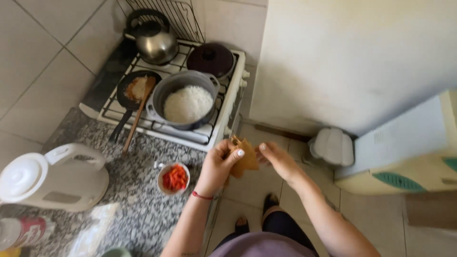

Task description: Finalizing the cooking of rice and then assembling multiple salad bowls by distributing ingredients like tomatoes with a fork.

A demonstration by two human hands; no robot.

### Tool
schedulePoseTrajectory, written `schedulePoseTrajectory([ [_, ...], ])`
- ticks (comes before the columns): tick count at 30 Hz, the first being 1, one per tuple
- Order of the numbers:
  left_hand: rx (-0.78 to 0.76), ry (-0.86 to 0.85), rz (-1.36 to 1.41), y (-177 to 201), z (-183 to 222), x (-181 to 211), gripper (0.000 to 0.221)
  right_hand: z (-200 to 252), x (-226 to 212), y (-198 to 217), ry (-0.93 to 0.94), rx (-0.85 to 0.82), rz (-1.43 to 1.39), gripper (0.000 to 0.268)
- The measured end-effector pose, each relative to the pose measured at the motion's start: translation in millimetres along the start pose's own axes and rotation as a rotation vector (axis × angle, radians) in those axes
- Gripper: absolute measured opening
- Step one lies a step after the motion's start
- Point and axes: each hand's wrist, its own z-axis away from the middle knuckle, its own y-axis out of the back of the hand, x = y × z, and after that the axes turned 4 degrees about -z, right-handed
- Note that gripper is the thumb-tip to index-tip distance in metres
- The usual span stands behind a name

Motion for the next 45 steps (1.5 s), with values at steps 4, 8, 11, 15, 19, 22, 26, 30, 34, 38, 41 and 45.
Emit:
schedulePoseTrajectory([
  [4,0.068,0.038,0.027,-12,-61,-32,0.019,-84,10,14,-0.074,-0.158,-0.545,0.041],
  [8,0.153,0.319,-0.146,-22,-121,-50,0.030,-162,-18,55,0.310,0.159,-0.120,0.060],
  [11,0.141,0.273,0.073,-33,-170,-22,0.018,-234,-30,106,0.520,0.203,0.080,0.046],
  [15,0.078,0.155,0.530,-48,-221,3,0.016,-268,-74,151,0.454,0.007,0.278,0.019],
  [19,0.046,-0.084,0.729,-64,-257,0,0.020,-286,-124,149,0.313,-0.385,0.390,0.069],
  [22,0.023,-0.113,0.709,-64,-269,5,0.028,-302,-146,143,0.127,-0.451,0.544,0.036],
  [26,0.369,-0.144,-0.046,-41,-254,38,0.019,-351,-128,135,-0.087,-0.322,0.436,0.023],
  [30,0.405,0.029,-0.164,-22,-209,45,0.015,-378,-105,90,-0.316,-0.303,0.048,0.054],
  [34,0.413,0.089,-0.159,-12,-168,44,0.014,-360,-109,22,-0.278,-0.398,0.039,0.057],
  [38,0.461,0.307,-0.133,-5,-128,31,0.015,-373,-76,-7,-0.246,-0.452,-0.150,0.026],
  [41,0.569,0.354,-0.110,-4,-100,14,0.012,-362,-89,-19,-0.267,-0.420,0.014,0.049],
  [45,0.666,0.443,-0.084,-7,-78,8,0.011,-372,-87,-33,-0.077,-0.425,0.410,0.041],
])
